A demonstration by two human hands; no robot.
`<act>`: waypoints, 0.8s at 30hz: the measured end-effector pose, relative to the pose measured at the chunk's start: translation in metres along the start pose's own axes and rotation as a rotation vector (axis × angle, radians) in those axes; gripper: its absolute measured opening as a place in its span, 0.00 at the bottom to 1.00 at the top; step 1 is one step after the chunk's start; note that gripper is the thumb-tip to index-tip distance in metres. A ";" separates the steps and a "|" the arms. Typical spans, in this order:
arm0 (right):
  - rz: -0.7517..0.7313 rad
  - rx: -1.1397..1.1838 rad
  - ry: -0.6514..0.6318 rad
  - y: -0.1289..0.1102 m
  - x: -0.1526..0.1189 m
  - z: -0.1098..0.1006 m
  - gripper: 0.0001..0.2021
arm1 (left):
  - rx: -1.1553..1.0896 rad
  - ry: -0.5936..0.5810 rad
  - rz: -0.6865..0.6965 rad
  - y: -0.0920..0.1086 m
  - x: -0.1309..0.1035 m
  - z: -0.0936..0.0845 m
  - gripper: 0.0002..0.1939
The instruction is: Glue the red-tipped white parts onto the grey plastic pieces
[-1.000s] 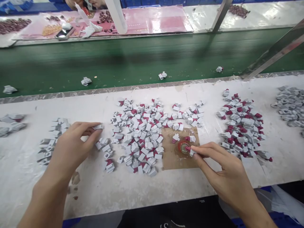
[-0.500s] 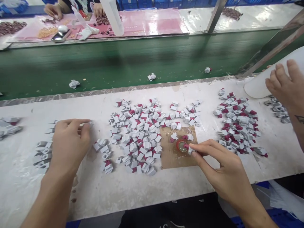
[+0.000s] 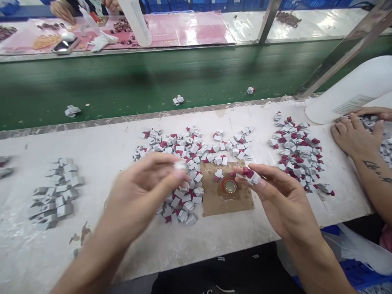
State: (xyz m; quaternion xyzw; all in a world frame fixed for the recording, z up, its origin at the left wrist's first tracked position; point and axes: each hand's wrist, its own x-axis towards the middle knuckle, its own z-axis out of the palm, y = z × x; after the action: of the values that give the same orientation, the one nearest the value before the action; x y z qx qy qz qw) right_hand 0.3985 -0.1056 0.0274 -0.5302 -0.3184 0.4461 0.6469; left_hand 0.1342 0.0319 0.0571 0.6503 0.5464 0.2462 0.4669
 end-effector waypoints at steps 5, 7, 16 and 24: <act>-0.010 -0.023 -0.078 -0.001 0.002 0.003 0.09 | -0.588 -0.476 -0.027 0.042 -0.005 0.062 0.05; -0.001 -0.001 -0.103 0.001 0.002 0.002 0.09 | -0.648 -0.528 -0.037 0.043 -0.002 0.069 0.04; -0.072 -0.137 -0.118 -0.011 0.002 0.004 0.10 | -0.558 -0.555 -0.023 0.037 0.000 0.074 0.03; 0.029 -0.145 -0.357 -0.021 0.036 0.007 0.11 | -0.349 -0.477 0.086 0.038 0.013 0.058 0.03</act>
State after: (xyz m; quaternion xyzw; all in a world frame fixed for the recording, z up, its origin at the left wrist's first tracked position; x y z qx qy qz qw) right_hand 0.4123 -0.0706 0.0475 -0.4923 -0.4516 0.5183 0.5339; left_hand 0.2035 0.0256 0.0621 0.6222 0.3424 0.1961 0.6761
